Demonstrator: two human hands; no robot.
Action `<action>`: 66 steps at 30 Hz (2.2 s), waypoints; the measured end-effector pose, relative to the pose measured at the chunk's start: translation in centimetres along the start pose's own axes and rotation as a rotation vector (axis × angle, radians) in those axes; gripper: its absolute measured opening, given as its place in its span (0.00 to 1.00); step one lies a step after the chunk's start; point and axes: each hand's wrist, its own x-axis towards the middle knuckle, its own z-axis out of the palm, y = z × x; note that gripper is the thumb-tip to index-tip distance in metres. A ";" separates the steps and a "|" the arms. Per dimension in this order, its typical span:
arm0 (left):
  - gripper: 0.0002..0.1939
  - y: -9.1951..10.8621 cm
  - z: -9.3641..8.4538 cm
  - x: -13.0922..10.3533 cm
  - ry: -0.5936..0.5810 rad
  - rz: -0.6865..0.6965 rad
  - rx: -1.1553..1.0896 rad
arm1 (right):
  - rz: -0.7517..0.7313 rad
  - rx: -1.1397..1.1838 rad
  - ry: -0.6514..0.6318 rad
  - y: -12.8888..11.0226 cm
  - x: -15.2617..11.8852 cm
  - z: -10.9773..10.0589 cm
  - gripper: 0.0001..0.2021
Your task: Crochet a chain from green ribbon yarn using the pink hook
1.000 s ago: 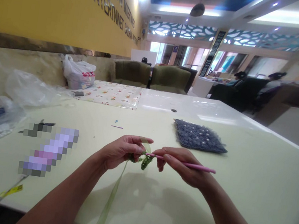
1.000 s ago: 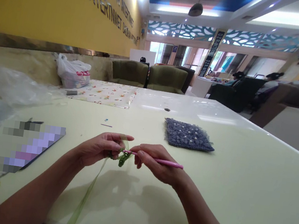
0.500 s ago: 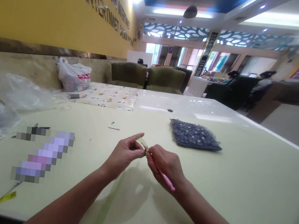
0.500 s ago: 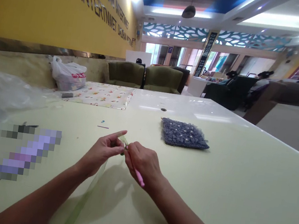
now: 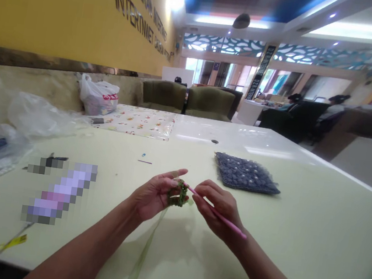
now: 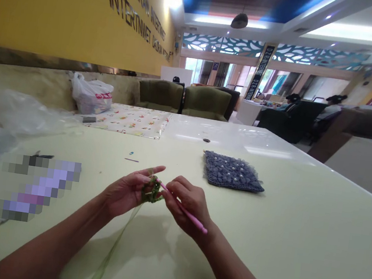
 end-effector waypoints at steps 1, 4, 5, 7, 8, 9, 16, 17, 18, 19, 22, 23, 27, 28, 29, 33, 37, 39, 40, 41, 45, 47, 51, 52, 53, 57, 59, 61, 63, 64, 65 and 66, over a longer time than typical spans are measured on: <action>0.26 0.1 -0.1 0.0 0.010 0.007 0.012 | 0.009 0.015 -0.003 -0.1 0.2 -0.2 0.07; 0.26 0.3 -0.3 0.1 0.053 0.034 0.072 | 0.047 0.066 -0.018 -0.3 0.6 -0.7 0.09; 0.26 0.4 -0.4 0.1 0.060 0.047 0.092 | 0.069 0.097 -0.027 -0.3 0.7 -1.0 0.10; 0.24 0.3 -0.5 0.1 0.060 0.072 0.132 | 0.138 0.187 -0.054 -0.3 0.8 -1.4 0.13; 0.24 0.2 -0.5 0.2 0.058 0.085 0.154 | 0.182 0.240 -0.071 -0.2 0.8 -1.6 0.14; 0.24 0.0 -0.4 0.2 0.055 0.097 0.178 | 0.226 0.288 -0.088 -0.2 0.7 -1.6 0.15; 0.25 -1.5 0.4 0.0 0.034 0.144 0.304 | 0.212 0.225 -0.032 0.0 0.5 -0.2 0.12; 0.24 -1.7 0.4 0.0 0.036 0.155 0.316 | 0.160 0.173 -0.005 0.0 0.4 0.0 0.09; 0.23 -1.8 0.4 0.0 0.036 0.166 0.328 | 0.117 0.125 0.016 0.0 0.4 0.2 0.07; 0.22 -1.9 0.4 0.0 0.033 0.173 0.341 | 0.088 0.093 0.027 0.0 0.4 0.3 0.06; 0.23 -1.6 0.2 -0.1 -0.001 0.169 0.402 | 0.086 0.122 0.019 -0.1 0.5 0.2 0.07; 0.25 -1.3 0.1 -0.2 -0.022 0.164 0.446 | 0.101 0.149 0.019 -0.2 0.5 0.2 0.08; 0.20 0.4 -0.1 -0.4 -0.064 0.299 0.831 | 0.163 0.187 0.082 -0.3 0.7 -0.2 0.09; 0.17 0.8 -0.2 -0.4 -0.035 0.355 0.931 | 0.167 0.191 0.095 -0.3 0.7 -0.3 0.09; 0.15 1.1 -0.3 -0.4 0.001 0.391 1.007 | 0.168 0.195 0.103 -0.3 0.7 -0.4 0.09; 0.15 1.1 -0.5 -0.1 0.086 0.302 0.909 | 0.142 0.166 0.081 -0.2 0.6 -0.5 0.09; 0.42 -0.3 0.0 -0.1 -0.012 0.161 0.392 | 0.067 0.056 0.064 -0.4 0.4 0.2 0.08; 0.50 -1.0 0.3 -0.2 -0.012 0.166 0.289 | 0.034 -0.001 0.057 -0.4 0.3 0.6 0.08; 0.50 -1.2 0.3 -0.3 -0.004 0.176 0.276 | 0.014 -0.035 0.055 -0.4 0.3 0.8 0.07; 0.51 -1.4 0.4 -0.3 0.001 0.184 0.279 | -0.006 -0.073 0.048 -0.3 0.3 1.0 0.07; 0.51 -1.5 0.5 -0.3 -0.003 0.206 0.313 | -0.101 -0.221 0.022 0.3 0.3 1.2 0.05; 0.51 -1.5 0.5 -0.3 0.004 0.211 0.320 | -0.112 -0.249 0.009 0.6 0.2 1.1 0.08; 0.51 -1.4 0.5 -0.3 0.014 0.201 0.348 | -0.093 -0.152 -0.078 0.8 0.1 0.8 0.08; 0.51 -1.4 0.4 -0.3 0.017 0.198 0.349 | -0.089 -0.116 -0.100 0.8 0.1 0.7 0.07; 0.50 -1.4 0.4 -0.3 0.019 0.196 0.347 | -0.088 -0.098 -0.112 0.8 0.1 0.6 0.07; 0.49 -1.2 0.2 -0.3 0.010 0.143 0.337 | -0.140 -0.201 -0.063 0.8 0.2 0.5 0.09; 0.50 -1.1 0.1 -0.3 -0.003 0.096 0.345 | -0.168 -0.226 -0.060 0.9 0.3 0.5 0.09; 0.51 -0.9 0.0 -0.3 -0.009 0.063 0.364 | -0.181 -0.215 -0.077 1.0 0.3 0.5 0.09; 0.51 -1.0 0.0 -0.3 -0.007 0.060 0.380 | -0.192 -0.250 -0.102 1.2 0.3 0.5 0.10; 0.51 -1.1 0.1 -0.3 0.000 0.076 0.386 | -0.201 -0.294 -0.112 1.2 0.3 0.6 0.11; 0.51 -1.4 0.1 -0.2 0.015 0.104 0.394 | -0.206 -0.356 -0.118 1.2 0.3 0.6 0.12; 0.50 -1.6 0.2 -0.1 0.039 0.143 0.405 | -0.209 -0.429 -0.116 1.2 0.3 0.8 0.12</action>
